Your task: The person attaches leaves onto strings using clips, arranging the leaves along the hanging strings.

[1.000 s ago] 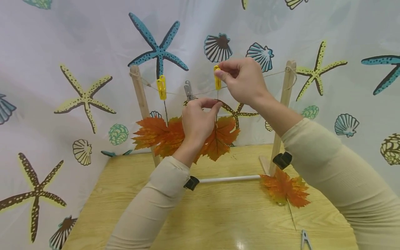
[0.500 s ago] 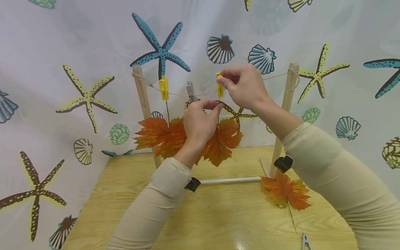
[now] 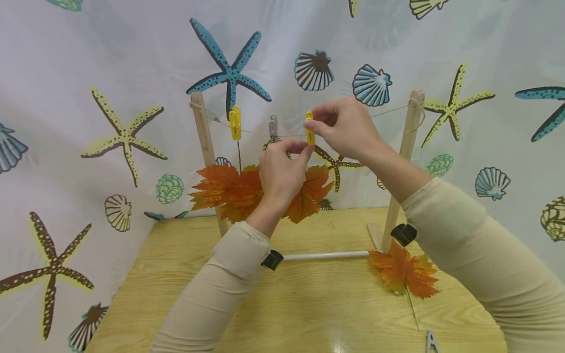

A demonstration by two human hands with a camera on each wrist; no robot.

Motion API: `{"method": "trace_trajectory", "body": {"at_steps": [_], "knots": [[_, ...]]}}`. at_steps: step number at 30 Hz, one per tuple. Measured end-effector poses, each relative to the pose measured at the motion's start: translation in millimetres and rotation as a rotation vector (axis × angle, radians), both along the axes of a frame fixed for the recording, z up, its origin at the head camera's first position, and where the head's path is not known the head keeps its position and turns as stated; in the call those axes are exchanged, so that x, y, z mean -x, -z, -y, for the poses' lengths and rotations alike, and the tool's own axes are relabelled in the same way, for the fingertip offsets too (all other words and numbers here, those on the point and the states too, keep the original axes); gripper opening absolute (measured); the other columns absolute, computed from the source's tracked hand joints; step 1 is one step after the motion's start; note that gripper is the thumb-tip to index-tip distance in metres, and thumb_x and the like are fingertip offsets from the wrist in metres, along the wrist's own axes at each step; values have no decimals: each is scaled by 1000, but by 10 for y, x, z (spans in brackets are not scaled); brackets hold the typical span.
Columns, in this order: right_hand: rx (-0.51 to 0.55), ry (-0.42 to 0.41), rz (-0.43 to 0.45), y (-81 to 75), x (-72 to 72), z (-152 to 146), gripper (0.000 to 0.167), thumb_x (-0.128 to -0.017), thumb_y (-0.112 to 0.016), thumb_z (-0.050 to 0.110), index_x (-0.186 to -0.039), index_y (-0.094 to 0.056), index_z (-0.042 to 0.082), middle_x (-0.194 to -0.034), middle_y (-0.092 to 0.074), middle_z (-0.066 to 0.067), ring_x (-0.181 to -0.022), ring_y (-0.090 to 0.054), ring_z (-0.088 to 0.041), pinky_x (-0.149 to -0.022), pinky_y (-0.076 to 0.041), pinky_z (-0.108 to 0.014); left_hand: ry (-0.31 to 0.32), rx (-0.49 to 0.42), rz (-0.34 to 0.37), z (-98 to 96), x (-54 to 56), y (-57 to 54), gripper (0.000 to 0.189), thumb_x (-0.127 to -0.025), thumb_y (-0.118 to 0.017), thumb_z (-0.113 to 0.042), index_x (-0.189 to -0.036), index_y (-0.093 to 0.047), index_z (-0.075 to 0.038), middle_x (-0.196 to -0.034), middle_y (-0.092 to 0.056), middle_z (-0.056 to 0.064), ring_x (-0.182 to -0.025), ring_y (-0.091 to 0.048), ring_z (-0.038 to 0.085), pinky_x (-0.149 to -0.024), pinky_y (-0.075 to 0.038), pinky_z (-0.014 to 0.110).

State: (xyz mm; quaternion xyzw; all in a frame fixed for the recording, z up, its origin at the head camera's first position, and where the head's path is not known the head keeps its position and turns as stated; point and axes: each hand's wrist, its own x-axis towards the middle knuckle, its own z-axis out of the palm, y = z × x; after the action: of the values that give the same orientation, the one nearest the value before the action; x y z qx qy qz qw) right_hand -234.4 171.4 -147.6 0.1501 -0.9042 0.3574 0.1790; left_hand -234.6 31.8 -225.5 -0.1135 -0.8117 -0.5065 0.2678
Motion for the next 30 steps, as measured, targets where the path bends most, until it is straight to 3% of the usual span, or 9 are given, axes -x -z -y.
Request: {"method": "trace_trajectory", "body": {"at_steps": [8, 13, 22, 30], "knots": [[-4, 1, 68, -12, -27, -38, 31, -89, -76, 30, -111, -75, 8, -103, -75, -9, -96, -68, -18, -84, -52, -36, -1, 28, 10, -16, -16, 68, 22, -92, -73, -31, -100, -81, -12, -95, -78, 3, -90, -67, 19, -66, -51, 32], [6, 0, 95, 9, -41, -59, 34, -88, -77, 28, -115, -74, 8, -107, -75, -9, -100, -68, -19, -88, -53, -37, 15, 41, 15, -22, -28, 113, 20, -91, -75, -31, -96, -82, -14, -90, -78, 2, -89, -66, 18, -62, -46, 31], [90, -36, 105, 17, -75, -117, 42, -87, -78, 25, -124, -69, 5, -117, -73, -10, -107, -70, -20, -95, -54, -35, 24, 44, 11, -10, -44, 152, 20, -89, -76, -32, -93, -82, -14, -87, -78, 1, -85, -68, 18, -62, -49, 31], [161, -68, 54, 55, -102, -181, 42, -89, -77, 21, -127, -68, 6, -122, -72, -9, -111, -69, -19, -96, -55, -32, 125, -12, 60, 78, -89, 130, 15, -87, -79, -26, -90, -82, -12, -84, -78, 3, -86, -68, 15, -68, -52, 30]]}}
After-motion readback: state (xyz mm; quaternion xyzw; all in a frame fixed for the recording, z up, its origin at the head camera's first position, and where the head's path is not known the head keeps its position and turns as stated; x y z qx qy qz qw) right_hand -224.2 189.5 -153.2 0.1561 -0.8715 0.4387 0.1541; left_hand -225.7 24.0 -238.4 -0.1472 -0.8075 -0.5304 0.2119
